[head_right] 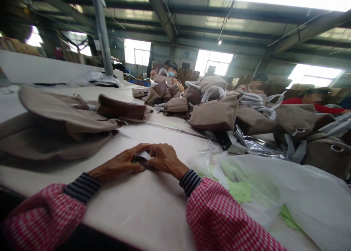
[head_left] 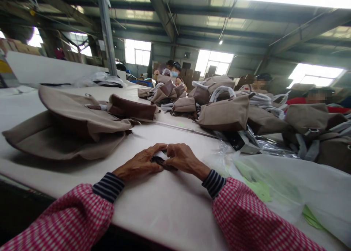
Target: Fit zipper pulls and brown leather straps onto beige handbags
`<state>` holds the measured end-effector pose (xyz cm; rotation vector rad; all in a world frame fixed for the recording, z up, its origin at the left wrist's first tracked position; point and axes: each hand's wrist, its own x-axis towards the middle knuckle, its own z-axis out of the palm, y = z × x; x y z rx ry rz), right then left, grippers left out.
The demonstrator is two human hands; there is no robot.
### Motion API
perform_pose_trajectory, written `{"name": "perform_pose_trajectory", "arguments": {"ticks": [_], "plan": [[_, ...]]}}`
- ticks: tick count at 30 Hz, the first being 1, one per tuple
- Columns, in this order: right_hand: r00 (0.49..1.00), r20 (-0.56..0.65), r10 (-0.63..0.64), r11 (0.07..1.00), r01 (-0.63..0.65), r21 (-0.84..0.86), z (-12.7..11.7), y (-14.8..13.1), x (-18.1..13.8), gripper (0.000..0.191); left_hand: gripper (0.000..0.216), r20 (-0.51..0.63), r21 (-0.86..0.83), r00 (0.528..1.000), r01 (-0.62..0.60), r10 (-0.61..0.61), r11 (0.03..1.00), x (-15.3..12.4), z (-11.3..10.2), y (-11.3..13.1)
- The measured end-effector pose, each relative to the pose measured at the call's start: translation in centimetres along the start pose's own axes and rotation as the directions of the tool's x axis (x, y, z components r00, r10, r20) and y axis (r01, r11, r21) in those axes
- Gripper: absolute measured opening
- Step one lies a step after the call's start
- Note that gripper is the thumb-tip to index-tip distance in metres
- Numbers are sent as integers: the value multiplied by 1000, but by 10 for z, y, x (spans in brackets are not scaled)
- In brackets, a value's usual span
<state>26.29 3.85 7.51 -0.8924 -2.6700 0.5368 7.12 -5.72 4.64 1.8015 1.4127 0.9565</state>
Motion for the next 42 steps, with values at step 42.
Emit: {"name": "perform_pose_trajectory", "arguments": {"ticks": [42], "plan": [[934,201,-295,953,273,129,-26,22,-17,19,60,-98,48,995,-13,18,999,4,2,2]]}}
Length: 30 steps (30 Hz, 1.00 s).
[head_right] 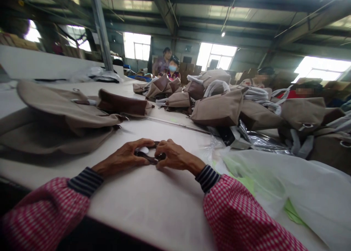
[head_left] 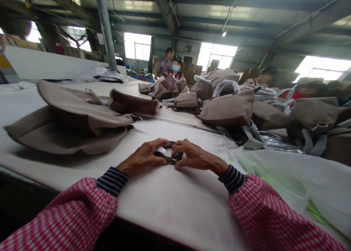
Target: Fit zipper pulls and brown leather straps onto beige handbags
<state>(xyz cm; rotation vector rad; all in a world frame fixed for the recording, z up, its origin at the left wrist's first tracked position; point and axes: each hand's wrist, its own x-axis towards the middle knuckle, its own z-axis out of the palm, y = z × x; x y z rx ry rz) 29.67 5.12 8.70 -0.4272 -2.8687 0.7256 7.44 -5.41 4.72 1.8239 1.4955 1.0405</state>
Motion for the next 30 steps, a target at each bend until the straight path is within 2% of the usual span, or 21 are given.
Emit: {"name": "perform_pose_trajectory", "arguments": {"ticks": [2,7,10,13,16,20,25,27,30], "plan": [[1000,1,2,999,-1,-52,0,4,-3,20,59,12,-11,1000,-18,18,1000,0,0,0],[995,-76,-63,993,55,-100,15,5,3,9,60,14,4,1000,11,-11,1000,-1,0,2],[992,-120,24,994,-37,-107,21,-3,10,10,63,24,31,999,21,-22,999,-1,0,2],[979,-159,130,988,-141,-58,26,-7,15,15,62,33,-13,999,-5,6,1000,-1,0,0],[960,-242,141,990,-134,45,35,-6,16,5,60,33,-71,999,7,-5,997,-1,0,1],[919,-373,128,987,-81,139,47,-2,13,44,64,51,-105,999,18,-13,994,-1,-1,0],[925,-329,190,975,-139,173,42,-5,15,102,85,-5,-144,998,65,-66,987,-2,-3,-8],[938,-280,204,973,-162,168,36,-6,19,109,85,-19,-173,996,81,-86,982,-3,-4,-10],[953,-220,207,975,-182,126,30,-5,24,104,73,-82,-189,990,97,-114,977,-5,-8,-12]]}}
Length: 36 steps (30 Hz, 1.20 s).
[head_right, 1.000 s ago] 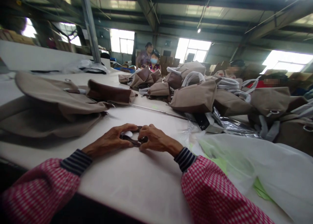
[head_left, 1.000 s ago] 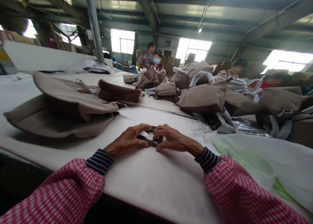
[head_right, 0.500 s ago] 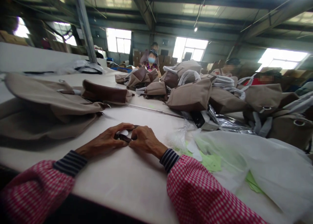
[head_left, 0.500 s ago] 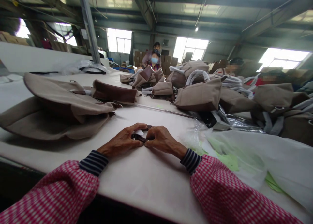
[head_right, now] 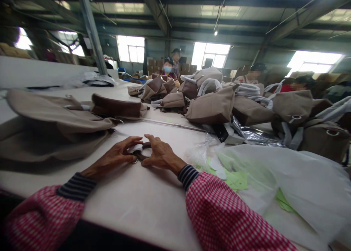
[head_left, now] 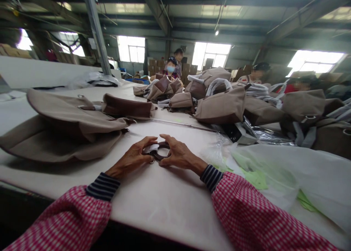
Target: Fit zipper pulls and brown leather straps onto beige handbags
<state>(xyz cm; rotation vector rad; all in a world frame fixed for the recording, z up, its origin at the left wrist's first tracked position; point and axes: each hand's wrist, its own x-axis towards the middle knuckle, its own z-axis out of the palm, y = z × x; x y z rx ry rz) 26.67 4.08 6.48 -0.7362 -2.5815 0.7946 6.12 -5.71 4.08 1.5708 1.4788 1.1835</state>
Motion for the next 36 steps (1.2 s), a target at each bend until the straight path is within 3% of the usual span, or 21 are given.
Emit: {"name": "perform_pose_trajectory", "arguments": {"ticks": [6,14,21,24,29,36], "plan": [[1000,-10,14,997,-15,-81,2,-1,2,85,59,-171,152,985,64,-37,986,-2,-2,3],[1000,-17,-4,996,2,-85,3,1,2,82,36,-150,255,988,55,-16,965,-4,3,12],[999,-32,-14,996,11,-91,3,2,3,75,29,-223,162,974,66,-29,985,-3,5,4],[999,-32,-11,997,9,-76,3,3,3,68,27,-202,83,977,82,-64,993,-4,4,5],[999,-24,-42,997,40,-66,2,3,3,61,46,-138,-203,972,162,-192,966,-6,-1,13],[999,-3,-44,986,43,-159,2,-3,-2,54,45,-109,-288,967,190,-229,938,-4,-5,7]]}}
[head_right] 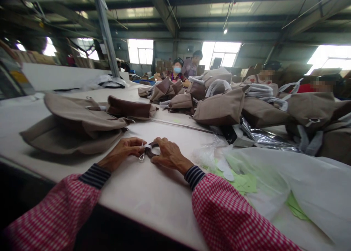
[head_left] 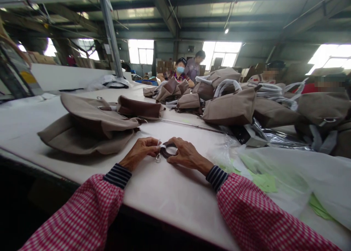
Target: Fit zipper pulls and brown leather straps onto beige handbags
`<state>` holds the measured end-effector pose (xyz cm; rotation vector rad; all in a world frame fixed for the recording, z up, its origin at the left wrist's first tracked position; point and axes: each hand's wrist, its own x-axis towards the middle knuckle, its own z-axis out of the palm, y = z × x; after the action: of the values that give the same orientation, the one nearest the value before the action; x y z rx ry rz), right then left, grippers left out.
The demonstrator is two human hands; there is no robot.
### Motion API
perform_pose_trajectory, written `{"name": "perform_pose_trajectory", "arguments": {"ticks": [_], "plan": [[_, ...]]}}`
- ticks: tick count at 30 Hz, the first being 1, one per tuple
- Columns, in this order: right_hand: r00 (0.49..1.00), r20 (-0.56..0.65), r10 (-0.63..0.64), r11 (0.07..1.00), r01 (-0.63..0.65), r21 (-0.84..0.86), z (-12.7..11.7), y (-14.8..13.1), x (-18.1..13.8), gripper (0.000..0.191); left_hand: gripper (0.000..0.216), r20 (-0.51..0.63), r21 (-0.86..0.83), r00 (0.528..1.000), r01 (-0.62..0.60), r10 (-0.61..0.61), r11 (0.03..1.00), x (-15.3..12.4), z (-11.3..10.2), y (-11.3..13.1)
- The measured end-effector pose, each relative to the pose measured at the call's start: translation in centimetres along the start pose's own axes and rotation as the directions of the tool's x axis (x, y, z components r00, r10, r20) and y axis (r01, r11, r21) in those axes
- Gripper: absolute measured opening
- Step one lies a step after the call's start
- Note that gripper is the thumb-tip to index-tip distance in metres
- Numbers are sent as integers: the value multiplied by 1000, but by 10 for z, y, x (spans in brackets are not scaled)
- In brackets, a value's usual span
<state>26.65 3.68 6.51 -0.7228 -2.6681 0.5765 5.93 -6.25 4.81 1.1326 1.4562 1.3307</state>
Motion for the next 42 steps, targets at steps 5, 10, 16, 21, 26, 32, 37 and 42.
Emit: {"name": "perform_pose_trajectory", "arguments": {"ticks": [5,10,16,21,26,32,37,42], "plan": [[998,24,-53,989,55,-134,2,-3,-3,49,35,1,24,999,-45,45,999,2,1,-2],[988,56,-143,965,152,-214,3,-5,-4,66,32,-33,34,992,-117,118,993,-1,2,6],[970,33,-240,955,242,-169,6,1,-9,55,32,-150,153,932,-308,330,939,-4,5,11],[964,53,-261,965,261,12,-1,8,-13,49,35,-178,-217,973,-186,149,958,0,8,9],[965,84,-250,962,237,139,-7,12,-13,48,37,-201,-388,979,-103,25,916,9,11,0],[987,27,-159,975,152,165,-2,13,-19,43,36,-256,-356,967,-95,0,930,14,24,0],[982,-100,-161,987,162,-6,2,5,-30,36,41,-266,-287,963,-128,49,949,13,40,11],[934,-166,-315,924,262,-279,10,-7,-37,36,43,-244,-200,967,-124,73,972,13,50,13]]}}
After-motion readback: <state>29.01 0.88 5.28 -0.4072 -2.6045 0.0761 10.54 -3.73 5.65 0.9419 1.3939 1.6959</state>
